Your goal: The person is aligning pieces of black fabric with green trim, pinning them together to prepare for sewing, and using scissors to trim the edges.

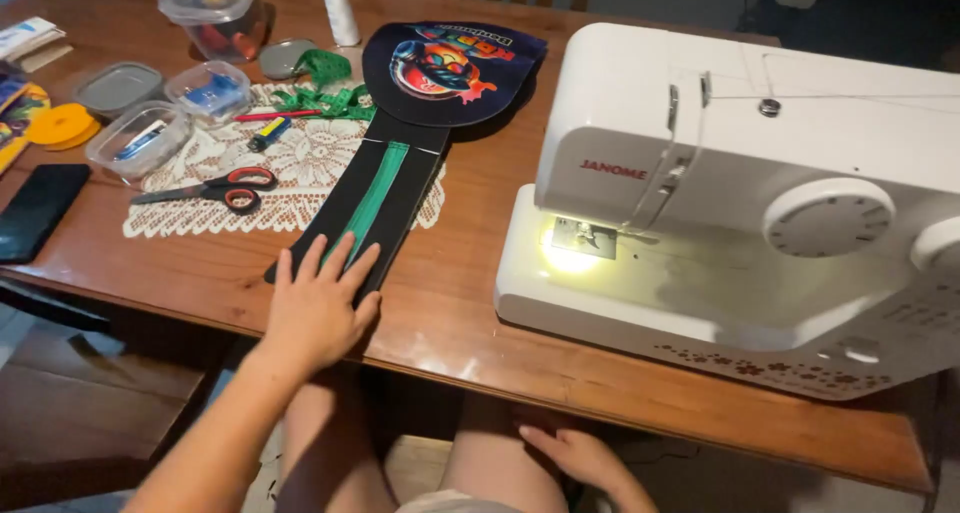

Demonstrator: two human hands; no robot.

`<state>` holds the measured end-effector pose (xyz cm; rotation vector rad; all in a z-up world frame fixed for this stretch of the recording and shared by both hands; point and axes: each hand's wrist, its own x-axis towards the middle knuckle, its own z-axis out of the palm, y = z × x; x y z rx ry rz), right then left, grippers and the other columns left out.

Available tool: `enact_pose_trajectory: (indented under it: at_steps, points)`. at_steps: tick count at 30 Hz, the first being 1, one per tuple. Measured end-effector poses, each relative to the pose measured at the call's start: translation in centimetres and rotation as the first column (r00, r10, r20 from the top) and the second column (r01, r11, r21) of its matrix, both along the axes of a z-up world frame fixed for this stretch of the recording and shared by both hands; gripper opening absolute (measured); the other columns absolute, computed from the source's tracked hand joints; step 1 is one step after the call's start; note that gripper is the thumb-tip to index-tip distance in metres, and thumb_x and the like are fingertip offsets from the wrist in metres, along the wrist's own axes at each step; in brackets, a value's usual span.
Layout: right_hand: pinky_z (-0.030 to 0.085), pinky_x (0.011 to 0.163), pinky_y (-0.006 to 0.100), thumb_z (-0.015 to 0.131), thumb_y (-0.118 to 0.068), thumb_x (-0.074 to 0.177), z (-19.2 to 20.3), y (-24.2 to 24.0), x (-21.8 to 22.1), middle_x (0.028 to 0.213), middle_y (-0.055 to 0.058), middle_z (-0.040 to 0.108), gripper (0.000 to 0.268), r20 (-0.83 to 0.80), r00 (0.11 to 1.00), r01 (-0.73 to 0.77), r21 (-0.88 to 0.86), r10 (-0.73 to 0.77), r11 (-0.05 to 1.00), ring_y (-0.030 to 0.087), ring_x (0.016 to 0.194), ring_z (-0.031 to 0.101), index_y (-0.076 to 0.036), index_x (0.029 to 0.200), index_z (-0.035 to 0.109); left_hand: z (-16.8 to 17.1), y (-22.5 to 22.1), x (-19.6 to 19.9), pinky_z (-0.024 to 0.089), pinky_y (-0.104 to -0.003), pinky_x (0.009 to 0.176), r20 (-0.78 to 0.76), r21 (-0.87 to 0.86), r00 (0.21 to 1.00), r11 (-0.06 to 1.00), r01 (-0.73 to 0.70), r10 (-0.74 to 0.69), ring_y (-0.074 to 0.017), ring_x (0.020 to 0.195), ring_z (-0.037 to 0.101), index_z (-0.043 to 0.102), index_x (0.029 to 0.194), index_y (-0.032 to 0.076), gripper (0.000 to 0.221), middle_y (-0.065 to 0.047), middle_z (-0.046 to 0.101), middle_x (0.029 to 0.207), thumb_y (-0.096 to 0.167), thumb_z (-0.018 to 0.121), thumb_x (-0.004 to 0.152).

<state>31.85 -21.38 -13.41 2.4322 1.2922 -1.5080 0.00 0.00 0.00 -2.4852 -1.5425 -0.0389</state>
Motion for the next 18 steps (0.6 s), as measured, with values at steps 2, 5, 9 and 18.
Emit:
enact_pose_trajectory:
  at_steps: [2, 5, 9, 18]
  points:
    - [0.047, 0.085, 0.021, 0.061, -0.061, 0.088, 2.0, -0.4, 0.2, 0.102, -0.006, 0.066, 0.045, -0.279, 0.96, 0.049, 0.089, -0.022, 0.995, 0.005, 0.093, 0.062, -0.017, 0.098, 0.063, 3.5, 0.5, 1.3, 0.017, -0.065, 0.119, 0.021, -0.147, 0.999, 0.989, -0.023, 0.026, -0.0325, 0.153, 0.024, 0.041, 0.152, 0.033, 0.068, -0.004, 0.03, 0.166, 0.066, 0.038, 0.093]
    - [0.053, 0.1, 0.018, 0.065, -0.035, 0.094, 6.6, -1.3, 1.1, 0.134, -0.006, 0.074, 0.048, -0.588, 0.793, 0.043, 0.317, 0.161, 0.947, 0.002, 0.113, 0.067, -0.015, 0.138, 0.067, 7.1, 4.2, 4.8, 0.018, -0.065, 0.12, 0.069, -0.26, 0.998, 0.965, 0.027, -0.01, -0.0356, 0.155, 0.022, 0.054, 0.143, 0.024, 0.069, -0.01, 0.031, 0.165, 0.069, 0.041, 0.093]
    - [0.053, 0.104, 0.024, 0.067, -0.034, 0.094, 7.2, -2.9, 3.9, 0.137, 0.004, 0.074, 0.052, -0.722, 0.651, 0.028, 0.333, 0.235, 0.943, 0.011, 0.119, 0.074, -0.015, 0.142, 0.059, 7.4, 13.4, 12.8, 0.019, -0.062, 0.119, -0.001, -0.135, 0.991, 0.982, 0.135, -0.136, -0.0378, 0.154, 0.022, 0.047, 0.148, 0.019, 0.076, -0.015, 0.026, 0.167, 0.061, 0.061, 0.086]
    - [0.052, 0.108, 0.029, 0.078, -0.032, 0.087, 3.1, -3.9, 8.6, 0.128, 0.006, 0.081, 0.05, -0.484, 0.813, 0.115, 0.679, 0.324, 0.725, 0.017, 0.119, 0.076, -0.012, 0.132, 0.069, 1.5, 28.4, 26.2, 0.04, -0.06, 0.103, -0.048, 0.191, 0.993, 0.974, 0.119, -0.112, -0.0411, 0.128, 0.054, 0.032, 0.158, 0.018, 0.09, -0.029, 0.048, 0.149, 0.039, 0.072, 0.08]
